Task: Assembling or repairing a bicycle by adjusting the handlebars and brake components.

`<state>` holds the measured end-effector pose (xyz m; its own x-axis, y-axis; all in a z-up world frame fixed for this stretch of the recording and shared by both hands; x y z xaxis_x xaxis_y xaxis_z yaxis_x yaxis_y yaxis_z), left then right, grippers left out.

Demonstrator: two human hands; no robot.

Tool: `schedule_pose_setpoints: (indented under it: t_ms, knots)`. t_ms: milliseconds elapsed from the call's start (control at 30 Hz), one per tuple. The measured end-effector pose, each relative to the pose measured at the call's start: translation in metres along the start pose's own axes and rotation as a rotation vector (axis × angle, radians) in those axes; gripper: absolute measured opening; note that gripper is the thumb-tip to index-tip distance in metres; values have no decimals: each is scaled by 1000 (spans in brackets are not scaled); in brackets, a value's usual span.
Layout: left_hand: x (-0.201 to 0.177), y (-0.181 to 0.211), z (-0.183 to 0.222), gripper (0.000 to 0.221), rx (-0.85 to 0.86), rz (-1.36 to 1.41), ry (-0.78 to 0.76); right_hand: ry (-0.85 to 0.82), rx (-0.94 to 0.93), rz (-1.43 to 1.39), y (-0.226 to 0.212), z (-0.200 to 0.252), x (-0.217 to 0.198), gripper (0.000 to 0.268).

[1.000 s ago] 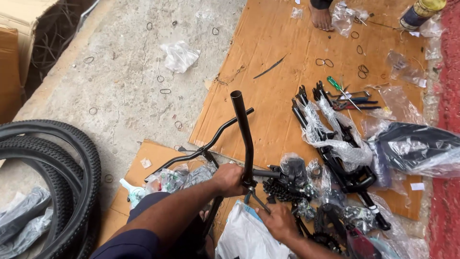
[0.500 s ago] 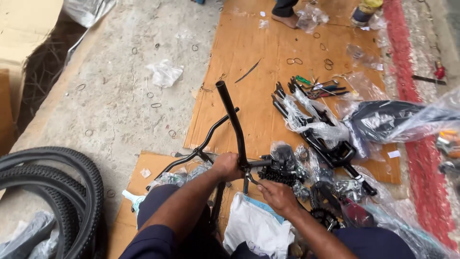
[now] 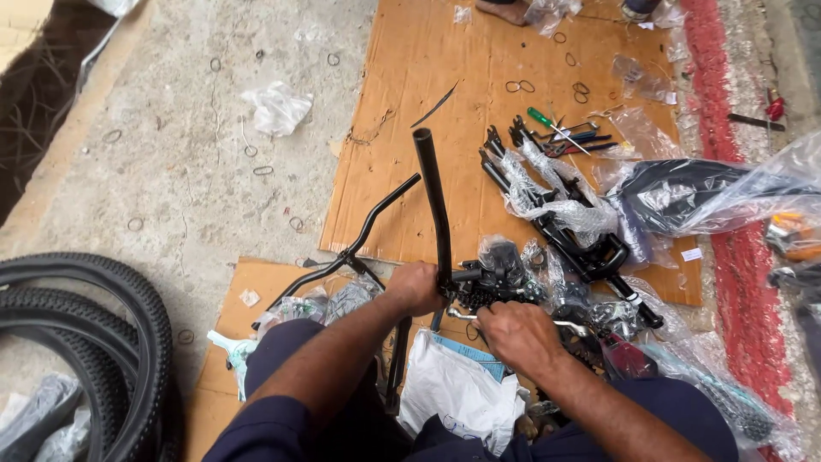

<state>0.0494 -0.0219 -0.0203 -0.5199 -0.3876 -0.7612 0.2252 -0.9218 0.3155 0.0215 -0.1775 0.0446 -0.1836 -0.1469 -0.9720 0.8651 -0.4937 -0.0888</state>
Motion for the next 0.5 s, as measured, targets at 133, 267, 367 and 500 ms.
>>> schedule_pose_setpoints:
  t_ms: [133, 267, 367, 500]
  knots:
    - [-3, 5, 1, 29, -18, -37, -48, 50, 29, -12, 10, -2, -6, 32]
    - [-9, 11, 4, 30, -28, -33, -32, 135, -3, 145, 15, -7, 3, 18]
    - [-14, 12, 4, 30, -30, -30, -40, 70, 41, 74, 20, -9, -10, 24]
    - [0, 7, -3, 28, 6, -8, -62, -542, 147, -159, 43, 10, -17, 41]
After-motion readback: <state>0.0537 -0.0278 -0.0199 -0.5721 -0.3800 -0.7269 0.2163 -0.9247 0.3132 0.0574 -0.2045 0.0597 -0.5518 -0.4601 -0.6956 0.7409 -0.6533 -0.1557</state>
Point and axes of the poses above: each hand's wrist, its own z-axis away from the middle knuckle, its own x-axis out of the palm, y = z × x, the point moved 7 cm from there along -z, towards the middle knuckle, and after that the axes turned 11 degrees about -x, right-handed, at the moved point
